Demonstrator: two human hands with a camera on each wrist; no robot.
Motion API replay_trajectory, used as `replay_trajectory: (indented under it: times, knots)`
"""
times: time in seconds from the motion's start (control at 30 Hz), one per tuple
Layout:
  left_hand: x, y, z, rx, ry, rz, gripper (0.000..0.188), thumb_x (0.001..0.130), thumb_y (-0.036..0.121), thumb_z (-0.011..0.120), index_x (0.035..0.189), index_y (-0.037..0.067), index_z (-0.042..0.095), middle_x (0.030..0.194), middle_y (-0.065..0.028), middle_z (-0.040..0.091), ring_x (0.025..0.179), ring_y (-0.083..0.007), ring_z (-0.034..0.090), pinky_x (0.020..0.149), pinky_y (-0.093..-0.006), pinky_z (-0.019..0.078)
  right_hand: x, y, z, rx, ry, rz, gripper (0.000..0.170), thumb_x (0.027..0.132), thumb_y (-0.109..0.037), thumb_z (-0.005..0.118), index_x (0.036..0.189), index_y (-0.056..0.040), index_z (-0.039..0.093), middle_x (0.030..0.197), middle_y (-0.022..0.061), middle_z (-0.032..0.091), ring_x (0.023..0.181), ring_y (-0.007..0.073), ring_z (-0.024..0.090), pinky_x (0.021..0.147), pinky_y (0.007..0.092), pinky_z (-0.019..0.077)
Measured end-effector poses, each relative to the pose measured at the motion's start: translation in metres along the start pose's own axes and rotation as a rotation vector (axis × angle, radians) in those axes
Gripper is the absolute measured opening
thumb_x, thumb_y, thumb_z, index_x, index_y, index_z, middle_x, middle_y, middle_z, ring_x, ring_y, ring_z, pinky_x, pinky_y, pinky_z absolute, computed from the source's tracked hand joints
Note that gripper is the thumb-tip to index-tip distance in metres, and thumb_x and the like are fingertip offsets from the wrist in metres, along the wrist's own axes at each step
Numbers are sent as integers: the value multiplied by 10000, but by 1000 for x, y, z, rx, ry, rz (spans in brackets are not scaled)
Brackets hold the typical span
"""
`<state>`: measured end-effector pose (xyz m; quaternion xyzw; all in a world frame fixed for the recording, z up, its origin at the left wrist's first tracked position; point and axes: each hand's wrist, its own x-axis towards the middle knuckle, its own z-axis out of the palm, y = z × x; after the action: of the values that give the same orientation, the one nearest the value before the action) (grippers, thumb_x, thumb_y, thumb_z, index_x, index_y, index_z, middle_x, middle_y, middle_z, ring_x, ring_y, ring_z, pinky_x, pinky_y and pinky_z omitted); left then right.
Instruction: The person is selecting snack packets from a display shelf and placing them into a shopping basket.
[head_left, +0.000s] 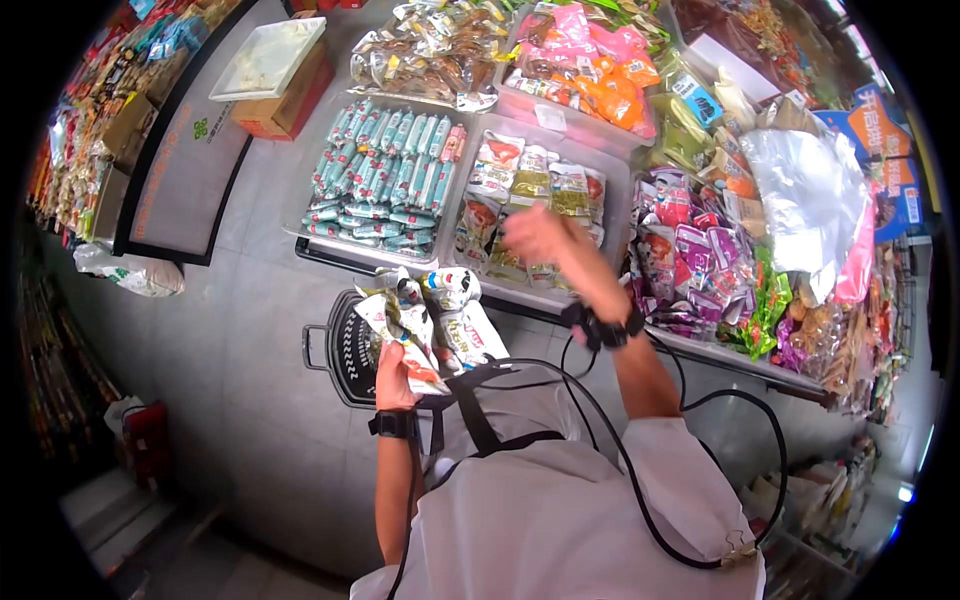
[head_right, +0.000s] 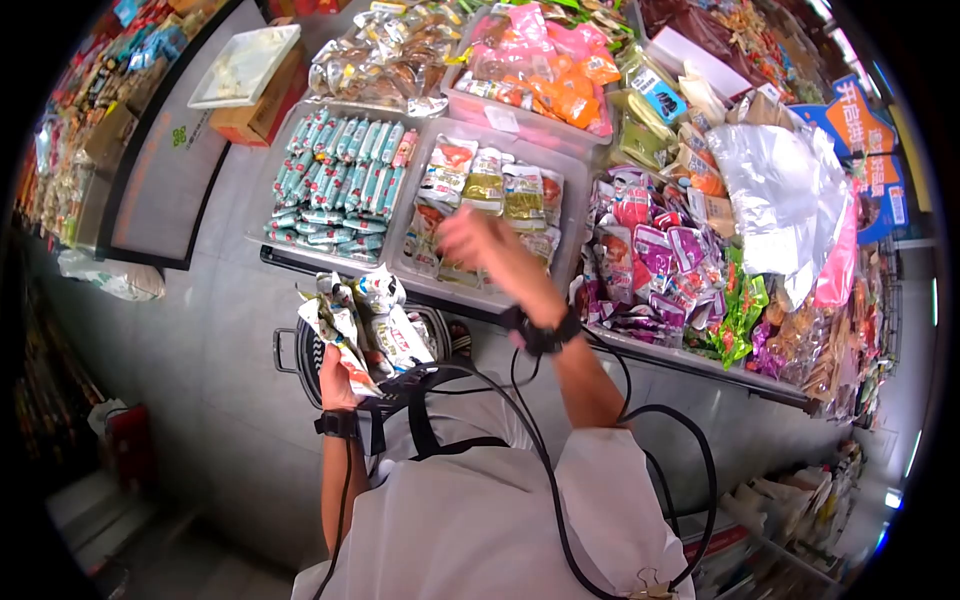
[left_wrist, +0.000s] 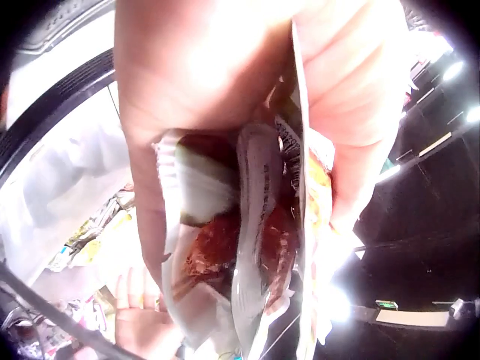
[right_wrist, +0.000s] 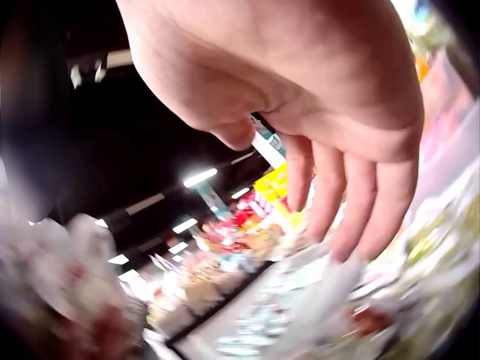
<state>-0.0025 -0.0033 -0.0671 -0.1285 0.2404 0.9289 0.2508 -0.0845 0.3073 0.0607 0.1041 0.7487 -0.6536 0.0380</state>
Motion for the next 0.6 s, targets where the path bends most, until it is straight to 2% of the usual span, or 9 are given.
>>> replay_trajectory:
  times: [0.03,0.1,0.17,0.23,0.3,0.37,0.43,0.53,0.6]
  knots:
    - [1,2,22,5,-38,4,500,890,256,587,1293,26,399,1104,-142,607,927,-292,640,782,-463,558,-12,-17,10,181,-93,132,410,965,-361,456,1010,16,612,882,102,651,791,173,602,721,317,483]
    - [5,1,9,51,-16,-1,556,882,350,585,1302,28,415,1095,-160,617,919,-323,642,796,-482,547,-52,-33,38,-215,-388,-40,326,963,-282,494,990,23,605,813,71,612,736,129,555,668,285,470]
    - [7,0,-3,91,21,3,623,873,445,582,1311,29,431,1085,-178,628,910,-354,645,810,-500,535,-64,-23,58,69,-216,-130,227,929,-197,558,953,26,590,770,42,575,681,103,516,598,276,457]
    - [7,5,-14,100,-30,-33,625,876,459,575,1305,26,433,1073,-193,626,929,-354,641,819,-499,532,-65,-24,65,-50,-132,-164,128,879,-97,594,920,21,567,747,85,593,616,138,537,549,281,450]
    - [17,5,-27,124,-80,-99,615,877,461,572,1296,30,442,1070,-200,625,919,-352,643,816,-495,533,-77,-28,68,-232,47,-225,105,886,-60,577,953,13,540,701,27,522,598,45,436,500,220,357]
    - [15,4,-27,124,-63,-101,607,878,464,570,1288,33,448,1066,-191,628,905,-343,646,811,-485,536,-78,-27,70,-236,103,-278,97,870,-47,570,947,-1,534,671,72,551,524,102,493,485,254,383]
    - [8,3,-4,223,-82,-88,603,879,466,568,1295,47,447,1082,-150,627,882,-317,651,786,-462,542,-82,-30,70,-450,383,-369,63,844,-74,553,898,-44,560,711,143,613,587,294,608,526,366,459]
    - [10,-1,-22,60,-98,-129,442,881,231,622,1245,46,452,1136,-115,590,1010,-263,610,845,-431,527,-70,-33,24,-743,648,-382,85,867,-129,501,894,-70,556,683,167,590,590,347,601,520,452,449]
    - [10,-1,-22,42,-126,-126,434,885,235,616,1241,48,451,1126,-110,593,990,-264,617,833,-429,530,-34,-24,-49,-1021,677,-319,95,847,-90,482,900,-60,554,735,195,601,666,374,614,579,480,468]
